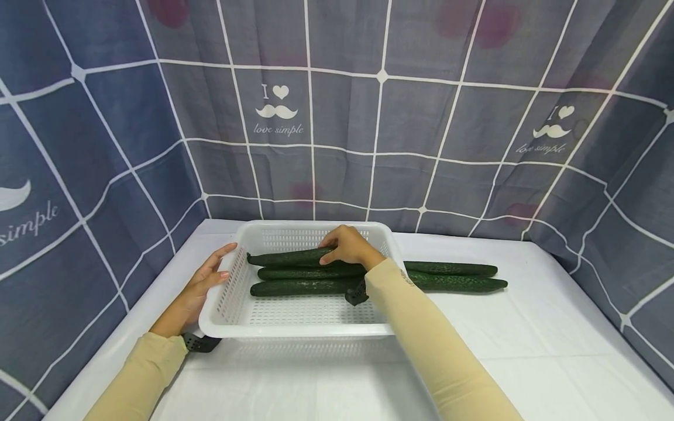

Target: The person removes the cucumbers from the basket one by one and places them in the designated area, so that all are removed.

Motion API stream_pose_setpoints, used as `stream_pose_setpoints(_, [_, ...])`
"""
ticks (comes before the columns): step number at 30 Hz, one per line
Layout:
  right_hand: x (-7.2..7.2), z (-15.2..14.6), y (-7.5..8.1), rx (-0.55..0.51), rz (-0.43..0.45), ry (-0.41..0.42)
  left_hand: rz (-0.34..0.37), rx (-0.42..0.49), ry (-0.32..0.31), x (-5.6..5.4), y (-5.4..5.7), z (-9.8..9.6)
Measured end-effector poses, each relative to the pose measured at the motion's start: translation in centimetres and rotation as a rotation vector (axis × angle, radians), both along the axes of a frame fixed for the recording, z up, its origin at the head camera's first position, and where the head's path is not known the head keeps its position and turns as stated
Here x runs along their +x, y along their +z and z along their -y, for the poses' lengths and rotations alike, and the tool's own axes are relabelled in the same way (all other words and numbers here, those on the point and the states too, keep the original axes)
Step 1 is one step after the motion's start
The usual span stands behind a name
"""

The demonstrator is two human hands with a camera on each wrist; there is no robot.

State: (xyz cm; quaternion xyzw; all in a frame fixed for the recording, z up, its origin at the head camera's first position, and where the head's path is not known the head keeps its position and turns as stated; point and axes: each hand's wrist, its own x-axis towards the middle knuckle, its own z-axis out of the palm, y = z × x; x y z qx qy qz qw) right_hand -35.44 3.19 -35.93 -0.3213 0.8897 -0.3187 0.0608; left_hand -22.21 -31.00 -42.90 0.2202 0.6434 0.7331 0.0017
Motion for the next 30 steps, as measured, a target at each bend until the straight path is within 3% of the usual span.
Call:
stream_pose_setpoints(15, [0.3,-0.4,1.4,-0.167,-0.004,-0.019,-0.004,0.005,0.001,0.2,0.4,-0.1])
stream_pose_setpoints(30, [1.7,-0.9,3.4,-0.148,-0.094,-0.097,0.002,0.034,-0.01,0.4,-0.1,-0.2])
